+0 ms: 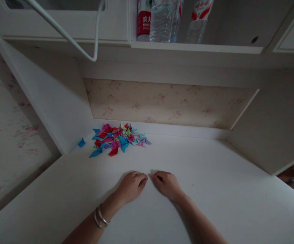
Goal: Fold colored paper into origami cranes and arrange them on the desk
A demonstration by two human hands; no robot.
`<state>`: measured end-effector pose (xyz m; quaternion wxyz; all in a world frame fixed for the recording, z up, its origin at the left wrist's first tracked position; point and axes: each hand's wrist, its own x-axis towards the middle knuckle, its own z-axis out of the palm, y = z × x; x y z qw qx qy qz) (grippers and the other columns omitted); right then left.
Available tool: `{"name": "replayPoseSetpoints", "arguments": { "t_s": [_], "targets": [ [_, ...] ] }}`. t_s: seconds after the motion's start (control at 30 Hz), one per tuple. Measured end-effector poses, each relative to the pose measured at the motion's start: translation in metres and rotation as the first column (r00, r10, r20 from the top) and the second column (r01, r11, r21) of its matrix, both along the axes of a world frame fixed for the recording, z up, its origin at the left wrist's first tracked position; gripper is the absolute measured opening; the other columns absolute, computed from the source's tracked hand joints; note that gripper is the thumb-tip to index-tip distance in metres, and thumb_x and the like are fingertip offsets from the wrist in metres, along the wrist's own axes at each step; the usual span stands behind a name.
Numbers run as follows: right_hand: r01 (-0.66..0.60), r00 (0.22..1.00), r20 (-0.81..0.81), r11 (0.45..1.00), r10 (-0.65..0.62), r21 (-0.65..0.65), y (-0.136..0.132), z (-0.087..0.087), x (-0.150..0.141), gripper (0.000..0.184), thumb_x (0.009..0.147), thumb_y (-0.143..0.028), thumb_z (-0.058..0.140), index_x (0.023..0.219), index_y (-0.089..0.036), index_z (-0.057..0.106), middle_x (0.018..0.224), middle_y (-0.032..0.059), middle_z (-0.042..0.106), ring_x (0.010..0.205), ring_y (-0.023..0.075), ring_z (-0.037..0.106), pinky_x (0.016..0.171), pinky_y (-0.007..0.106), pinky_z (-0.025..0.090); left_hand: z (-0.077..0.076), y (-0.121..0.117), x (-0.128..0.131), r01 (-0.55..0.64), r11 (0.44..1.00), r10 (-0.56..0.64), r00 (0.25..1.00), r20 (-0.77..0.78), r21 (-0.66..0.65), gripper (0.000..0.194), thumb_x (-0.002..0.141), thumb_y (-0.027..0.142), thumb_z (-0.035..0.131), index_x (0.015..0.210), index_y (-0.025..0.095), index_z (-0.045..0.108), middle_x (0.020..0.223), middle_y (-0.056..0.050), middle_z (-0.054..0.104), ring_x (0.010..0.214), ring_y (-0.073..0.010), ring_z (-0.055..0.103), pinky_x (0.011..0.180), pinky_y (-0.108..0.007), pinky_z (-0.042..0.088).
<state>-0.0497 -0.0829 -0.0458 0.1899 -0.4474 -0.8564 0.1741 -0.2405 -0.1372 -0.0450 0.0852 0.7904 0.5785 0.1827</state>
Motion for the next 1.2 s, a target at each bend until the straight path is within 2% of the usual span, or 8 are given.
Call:
{"name": "replayPoseSetpoints", "arguments": {
  "t_s": [0.37,0.5,0.57,0.67,0.77,0.93,1.07,1.2],
  "targets": [
    [0.041,0.997,-0.068,0.999,-0.043,-0.028,0.001,-0.006,-0.001,0.039,0.091,-0.044,0.041,0.071,-0.023,0.067,0.068,0.0011,0.067,0.060,0.0143,0.057,0.056,0.024,0.032,-0.004,0.001,-0.002,0.002,1.000,-0.002,1.000,-0.009,0.016,0.025,0.093,0.029,0.041,0.097,0.026,0.065,0.089,-0.004,0.070,0.088,-0.0195,0.062,0.081,-0.030,0.043],
    [0.084,0.978,-0.176,0.985,-0.111,-0.152,0.016,-0.017,-0.004,0.047,0.090,-0.051,0.038,0.074,-0.020,0.069,0.062,0.0011,0.065,0.058,0.0145,0.056,0.051,0.023,0.034,-0.001,-0.001,-0.001,0.015,0.999,-0.015,1.000,-0.004,0.029,0.024,0.093,0.027,0.042,0.096,0.025,0.065,0.087,-0.003,0.070,0.087,-0.0193,0.062,0.081,-0.030,0.043],
    [0.079,0.980,-0.172,0.986,-0.104,-0.148,0.029,-0.017,-0.009,0.050,0.091,-0.050,0.033,0.078,-0.018,0.069,0.063,0.0022,0.065,0.057,0.0147,0.057,0.049,0.022,0.036,-0.001,-0.001,-0.002,0.018,0.999,-0.018,1.000,-0.004,0.030,0.024,0.092,0.026,0.042,0.094,0.024,0.066,0.086,-0.003,0.070,0.085,-0.0192,0.062,0.080,-0.030,0.042],
    [0.036,0.995,-0.088,0.997,-0.042,-0.072,0.054,-0.006,-0.022,0.044,0.091,-0.043,0.035,0.086,-0.017,0.070,0.072,0.0035,0.069,0.063,0.0153,0.060,0.054,0.023,0.042,-0.002,-0.001,-0.003,0.024,0.999,-0.024,1.000,-0.004,0.025,0.023,0.091,0.024,0.043,0.092,0.024,0.066,0.085,-0.003,0.070,0.085,-0.0193,0.062,0.081,-0.031,0.042],
    [-0.023,1.000,0.006,1.000,0.023,0.013,0.078,0.014,-0.042,0.030,0.088,-0.032,0.044,0.091,-0.019,0.071,0.095,0.0053,0.070,0.083,0.0168,0.063,0.073,0.025,0.046,-0.005,0.001,-0.004,0.026,1.000,-0.026,1.000,-0.001,0.015,0.021,0.090,0.024,0.044,0.094,0.024,0.065,0.088,-0.003,0.071,0.086,-0.0195,0.062,0.082,-0.031,0.042],
    [-0.125,0.968,0.235,0.979,0.085,0.163,0.109,0.038,-0.081,0.035,0.081,-0.017,0.048,0.110,-0.023,0.067,0.139,0.0053,0.048,0.116,0.0253,0.047,0.095,0.037,0.038,-0.008,0.001,-0.006,0.013,1.000,-0.013,1.000,-0.004,0.023,0.022,0.091,0.026,0.043,0.095,0.024,0.065,0.086,-0.003,0.070,0.085,-0.0199,0.062,0.079,-0.031,0.043],
    [-0.166,0.915,0.397,0.965,0.074,0.201,0.124,0.042,-0.107,0.041,0.078,-0.012,0.048,0.113,-0.023,0.066,0.145,0.0043,0.040,0.121,0.0288,0.041,0.095,0.043,0.037,-0.009,0.001,-0.007,0.000,1.000,0.000,1.000,-0.006,0.019,0.024,0.092,0.027,0.041,0.094,0.024,0.065,0.084,-0.004,0.069,0.083,-0.0200,0.061,0.076,-0.031,0.044],
    [-0.164,0.868,0.495,0.967,0.046,0.197,0.135,0.037,-0.125,0.035,0.075,-0.014,0.055,0.106,-0.023,0.068,0.138,0.0082,0.049,0.117,0.0301,0.045,0.094,0.045,0.038,-0.009,0.001,-0.008,-0.012,1.000,0.012,1.000,-0.018,0.011,0.027,0.092,0.030,0.040,0.096,0.024,0.066,0.083,-0.006,0.068,0.083,-0.0209,0.061,0.074,-0.031,0.044]
  ]
}}
